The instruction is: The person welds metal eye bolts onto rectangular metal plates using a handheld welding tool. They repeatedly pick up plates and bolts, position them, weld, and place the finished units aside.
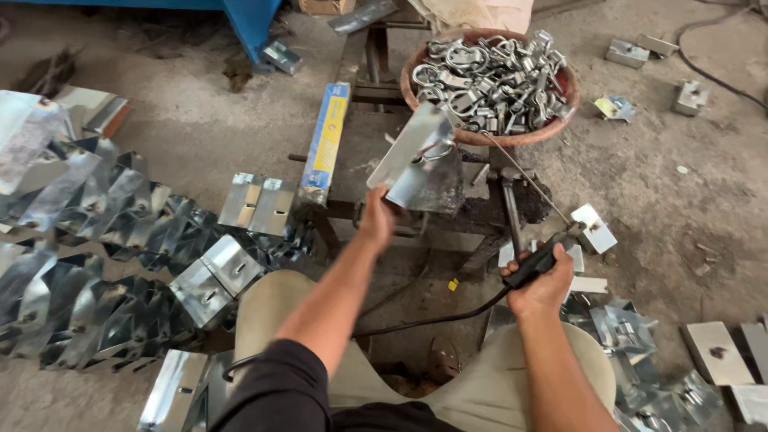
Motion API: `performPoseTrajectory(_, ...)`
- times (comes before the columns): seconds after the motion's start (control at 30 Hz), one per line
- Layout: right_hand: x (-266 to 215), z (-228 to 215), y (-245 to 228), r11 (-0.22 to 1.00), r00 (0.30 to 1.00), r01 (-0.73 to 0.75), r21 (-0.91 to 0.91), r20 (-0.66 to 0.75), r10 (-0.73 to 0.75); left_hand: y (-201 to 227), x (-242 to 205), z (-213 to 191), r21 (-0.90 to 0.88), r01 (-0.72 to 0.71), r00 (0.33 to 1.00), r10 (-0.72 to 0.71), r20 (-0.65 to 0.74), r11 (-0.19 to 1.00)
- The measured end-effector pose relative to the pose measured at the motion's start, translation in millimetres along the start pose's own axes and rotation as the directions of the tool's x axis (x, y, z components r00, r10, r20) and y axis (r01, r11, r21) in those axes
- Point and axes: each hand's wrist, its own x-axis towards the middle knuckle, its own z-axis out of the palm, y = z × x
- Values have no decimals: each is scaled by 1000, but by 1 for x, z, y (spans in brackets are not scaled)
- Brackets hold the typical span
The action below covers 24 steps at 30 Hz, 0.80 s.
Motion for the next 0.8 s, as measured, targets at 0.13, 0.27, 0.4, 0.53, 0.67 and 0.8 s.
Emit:
performPoseTrajectory(0.13,-1,0,7,998,1000,15,-53,18,-14,41,41,-48,802,-411,912,212,352,434)
performPoseTrajectory(0.27,-12,8,18,973,995,98,-209,54,-88,80,52,-59,884,-459,883,-157,443,-90)
performPoseTrajectory(0.4,-29,17,29,874,977,209,-439,121,-173,106,42,-51,922,-348,922,-243,303,-169)
performPoseTrajectory(0.53,-42,16,37,781,910,408,-473,281,-305,112,39,-43,899,-318,935,-257,245,-302)
performPoseTrajectory(0.67,-44,16,41,743,914,404,-533,277,-297,113,51,-34,904,-253,951,-259,167,-344)
performPoseTrajectory(0.8,-39,18,45,816,916,384,-432,291,-277,115,64,-35,894,-248,930,-349,113,-373)
